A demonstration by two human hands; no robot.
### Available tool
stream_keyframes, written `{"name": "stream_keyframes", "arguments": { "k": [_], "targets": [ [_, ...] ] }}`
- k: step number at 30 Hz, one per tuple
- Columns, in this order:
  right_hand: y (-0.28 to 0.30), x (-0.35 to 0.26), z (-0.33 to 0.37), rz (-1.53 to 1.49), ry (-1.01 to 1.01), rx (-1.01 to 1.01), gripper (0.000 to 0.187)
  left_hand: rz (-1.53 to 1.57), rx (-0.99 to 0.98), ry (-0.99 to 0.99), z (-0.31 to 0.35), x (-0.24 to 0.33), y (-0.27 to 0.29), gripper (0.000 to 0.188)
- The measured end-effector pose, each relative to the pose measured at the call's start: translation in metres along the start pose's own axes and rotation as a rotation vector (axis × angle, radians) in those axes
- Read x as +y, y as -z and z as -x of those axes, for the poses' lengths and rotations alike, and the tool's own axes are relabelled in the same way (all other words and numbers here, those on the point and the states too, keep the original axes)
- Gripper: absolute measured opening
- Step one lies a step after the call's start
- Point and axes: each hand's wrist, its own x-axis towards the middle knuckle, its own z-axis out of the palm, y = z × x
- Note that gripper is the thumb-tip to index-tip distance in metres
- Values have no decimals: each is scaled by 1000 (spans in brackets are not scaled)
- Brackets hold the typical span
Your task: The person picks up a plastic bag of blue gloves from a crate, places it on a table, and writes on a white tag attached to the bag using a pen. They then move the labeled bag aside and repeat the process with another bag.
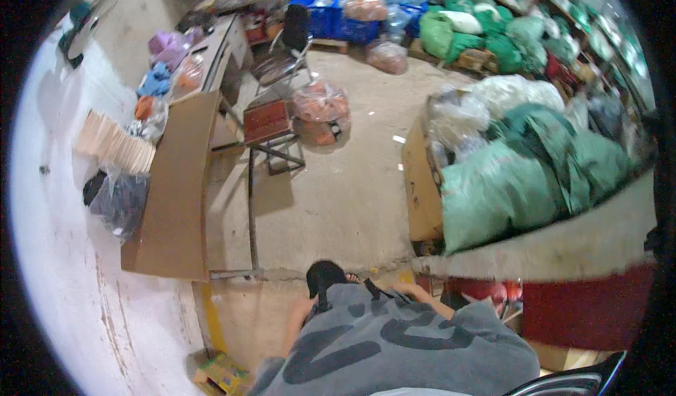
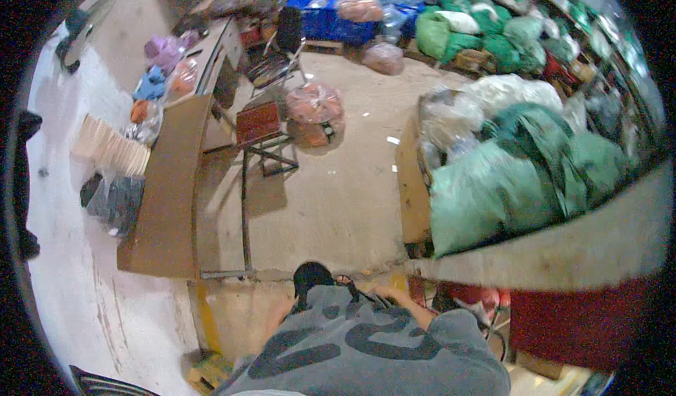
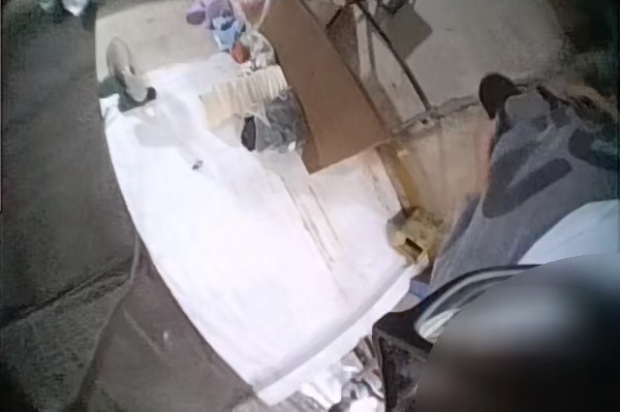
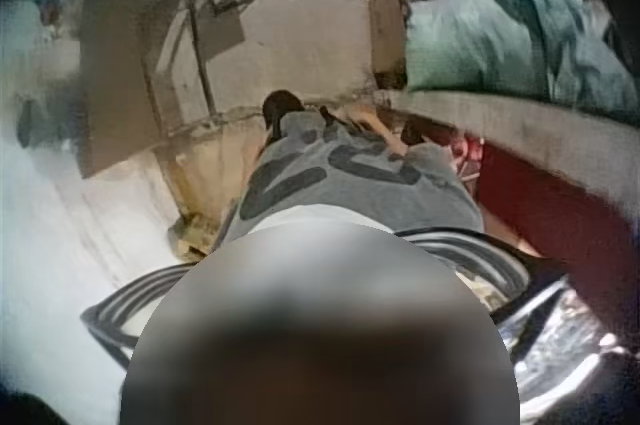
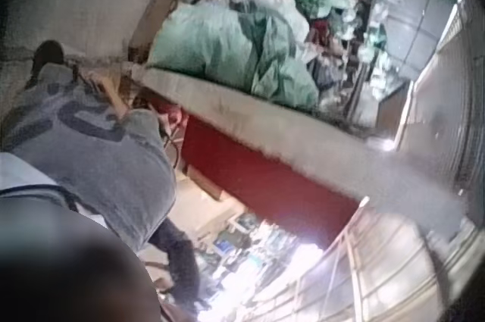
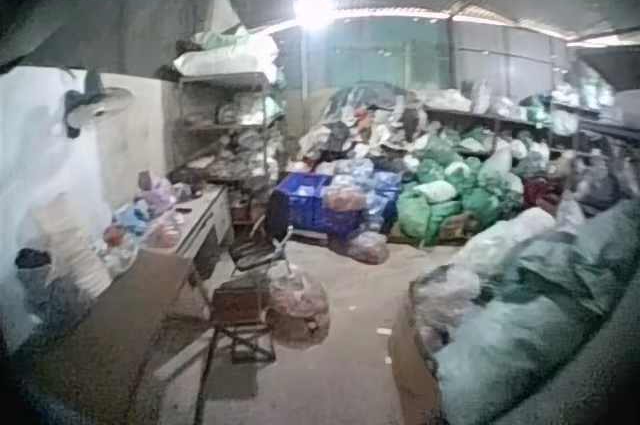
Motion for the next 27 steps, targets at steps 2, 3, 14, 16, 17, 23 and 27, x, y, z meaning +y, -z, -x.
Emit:
{"name": "stream_keyframes", "arguments": {
  "k": [2,3,14,16,17,23,27],
  "targets": [
    [48,-17,-38,-18,-34,-24,38,121,-107,-95,-21,39,47,67],
    [75,-25,-57,-19,-52,-28,38,259,-163,-187,-36,61,73,63],
    [386,-131,-231,195,-172,130,37,-232,-234,-304,-298,331,346,40],
    [425,-148,-238,-126,8,259,34,-318,-336,-295,-369,372,365,41],
    [449,-156,-240,-248,-9,330,33,-376,-425,-281,-407,392,375,42],
    [689,-198,-286,-70,48,258,35,9,-314,-769,-592,554,428,37],
    [847,-220,-303,-50,-179,328,32,-566,-195,-820,-655,737,458,29]
  ]
}}
